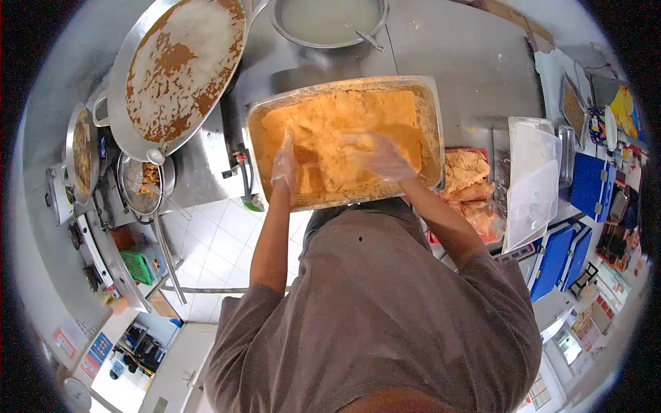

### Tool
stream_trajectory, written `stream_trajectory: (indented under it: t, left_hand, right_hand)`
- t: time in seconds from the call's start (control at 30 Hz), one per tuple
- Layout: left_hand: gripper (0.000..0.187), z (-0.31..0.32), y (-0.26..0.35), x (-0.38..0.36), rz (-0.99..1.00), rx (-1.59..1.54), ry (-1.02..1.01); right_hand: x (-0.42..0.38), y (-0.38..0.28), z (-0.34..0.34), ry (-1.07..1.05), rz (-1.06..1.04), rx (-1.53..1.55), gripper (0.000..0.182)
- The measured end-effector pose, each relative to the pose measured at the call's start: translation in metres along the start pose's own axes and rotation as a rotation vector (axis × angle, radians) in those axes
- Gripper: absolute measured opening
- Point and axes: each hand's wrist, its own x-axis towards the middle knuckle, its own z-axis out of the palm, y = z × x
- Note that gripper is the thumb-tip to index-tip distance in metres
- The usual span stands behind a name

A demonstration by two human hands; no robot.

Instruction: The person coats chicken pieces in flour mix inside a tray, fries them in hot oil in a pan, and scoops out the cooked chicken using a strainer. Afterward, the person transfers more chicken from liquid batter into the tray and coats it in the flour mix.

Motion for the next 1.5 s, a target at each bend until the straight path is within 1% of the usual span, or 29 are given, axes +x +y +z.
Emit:
stream_trajectory:
  t: [0.07, 0.13, 0.2, 0.23, 0.27, 0.33, 0.4, 0.47, 0.5, 0.57, 0.63, 0.7, 0.8, 0.83, 0.9, 0.93, 1.0, 1.07, 1.13, 1.17, 1.23, 1.27, 1.3, 1.33, 1.37, 1.4, 1.43, 1.47, 1.5]
  left_hand:
    - [0.061, -0.014, -0.002, -0.001, -0.291, -0.202, -0.113]
    - [0.061, -0.006, -0.024, 0.002, -0.176, 0.112, -0.277]
    - [0.061, 0.034, -0.052, 0.007, 0.39, 0.409, -0.224]
    - [0.062, 0.059, -0.045, 0.009, 0.684, 0.283, -0.056]
    - [0.062, 0.08, -0.038, 0.014, 0.252, -0.041, -0.222]
    - [0.062, 0.07, -0.003, 0.01, 0.017, -0.159, -0.394]
    - [0.058, 0.055, 0.016, -0.002, 0.344, 0.155, -0.372]
    - [0.056, 0.061, -0.002, 0.01, 0.634, 0.339, -0.265]
    - [0.058, 0.057, -0.004, 0.015, 0.407, 0.038, -0.463]
    - [0.06, 0.05, -0.014, 0.013, 0.47, -0.145, -0.302]
    - [0.06, 0.036, -0.026, 0.01, 0.538, -0.013, -0.19]
    - [0.058, 0.01, -0.039, 0.006, 0.601, 0.434, -0.114]
    - [0.054, -0.001, -0.03, -0.019, 0.338, 0.815, -0.061]
    - [0.055, 0.004, -0.023, -0.017, 0.319, 0.697, -0.167]
    - [0.059, 0.024, -0.005, -0.004, 0.276, 0.462, -0.376]
    - [0.061, 0.048, -0.011, 0.005, 0.303, 0.42, -0.35]
    - [0.064, 0.102, -0.041, 0.025, 0.361, 0.337, -0.302]
    - [0.059, 0.101, -0.026, 0.019, 0.292, 0.079, -0.287]
    - [0.057, 0.088, -0.005, 0.009, 0.425, 0.109, -0.248]
    - [0.057, 0.072, 0.002, 0.007, 0.596, 0.259, -0.202]
    - [0.057, 0.058, 0.004, 0.013, 0.634, 0.234, -0.19]
    - [0.057, 0.053, 0.005, 0.019, 0.525, 0.262, -0.178]
    - [0.056, 0.049, 0.006, 0.025, 0.416, 0.291, -0.167]
    - [0.053, 0.041, 0.006, 0.035, 0.344, 0.514, -0.102]
    - [0.047, 0.035, -0.007, 0.052, 0.346, 0.766, -0.077]
    - [0.043, 0.028, -0.014, 0.06, 0.301, 0.825, 0.028]
    - [0.042, 0.021, -0.021, 0.067, 0.249, 0.877, 0.129]
    - [0.043, 0.016, -0.02, 0.073, 0.152, 0.731, 0.3]
    - [0.044, 0.017, -0.021, 0.083, 0.23, 0.68, 0.442]
  right_hand:
    - [-0.011, 0.01, -0.011, 0.002, 0.223, -0.086, 0.049]
    - [-0.02, 0.052, -0.001, 0.002, 0.378, -0.151, 0.051]
    - [-0.027, 0.101, 0.033, -0.038, 0.419, -0.123, 0.052]
    - [-0.029, 0.121, 0.048, -0.065, 0.387, -0.027, 0.053]
    - [-0.028, 0.138, 0.063, -0.097, 0.284, 0.164, 0.054]
    - [-0.024, 0.158, 0.079, -0.17, 0.113, 0.568, 0.056]
    - [-0.016, 0.166, 0.086, -0.11, 0.26, 0.528, 0.05]
    - [-0.011, 0.161, 0.067, -0.025, 0.555, 0.615, 0.043]
    - [-0.011, 0.17, 0.061, 0.015, 0.666, 0.695, 0.041]
    - [-0.011, 0.172, 0.047, 0.033, 0.681, 0.653, 0.043]
    - [-0.014, 0.178, 0.029, 0.017, 0.622, 0.48, 0.044]
    - [-0.02, 0.193, 0.013, -0.023, 0.562, 0.123, 0.045]
    - [-0.029, 0.228, 0.012, -0.074, 0.559, -0.266, 0.047]
    - [-0.031, 0.245, 0.022, -0.09, 0.563, -0.349, 0.048]
    - [-0.029, 0.275, 0.057, -0.128, 0.511, -0.302, 0.049]
    - [-0.021, 0.278, 0.078, -0.165, 0.48, -0.238, 0.05]
    - [0.005, 0.232, 0.098, -0.287, 0.511, -0.04, 0.061]
    - [0.025, 0.174, 0.091, -0.31, 0.567, 0.09, 0.068]
    - [0.014, 0.123, 0.057, -0.234, 0.676, 0.153, 0.067]
    - [0.002, 0.102, 0.049, -0.091, 0.579, 0.505, 0.058]
    - [-0.004, 0.06, 0.025, 0.017, 0.285, 0.637, 0.053]
    - [0.005, 0.045, 0.009, -0.042, 0.109, 0.424, 0.058]
    - [0.01, 0.039, -0.001, 0.002, 0.126, 0.36, 0.058]
    - [0.015, 0.035, -0.01, 0.047, 0.138, 0.296, 0.058]
    - [0.022, 0.036, -0.017, 0.089, 0.146, 0.233, 0.058]
    - [0.027, 0.041, -0.023, 0.064, 0.196, 0.113, 0.06]
    - [0.033, 0.046, -0.028, 0.039, 0.246, -0.005, 0.063]
    - [0.04, 0.053, -0.034, 0.012, 0.296, -0.123, 0.065]
    - [0.046, 0.062, -0.039, -0.022, 0.347, -0.24, 0.068]
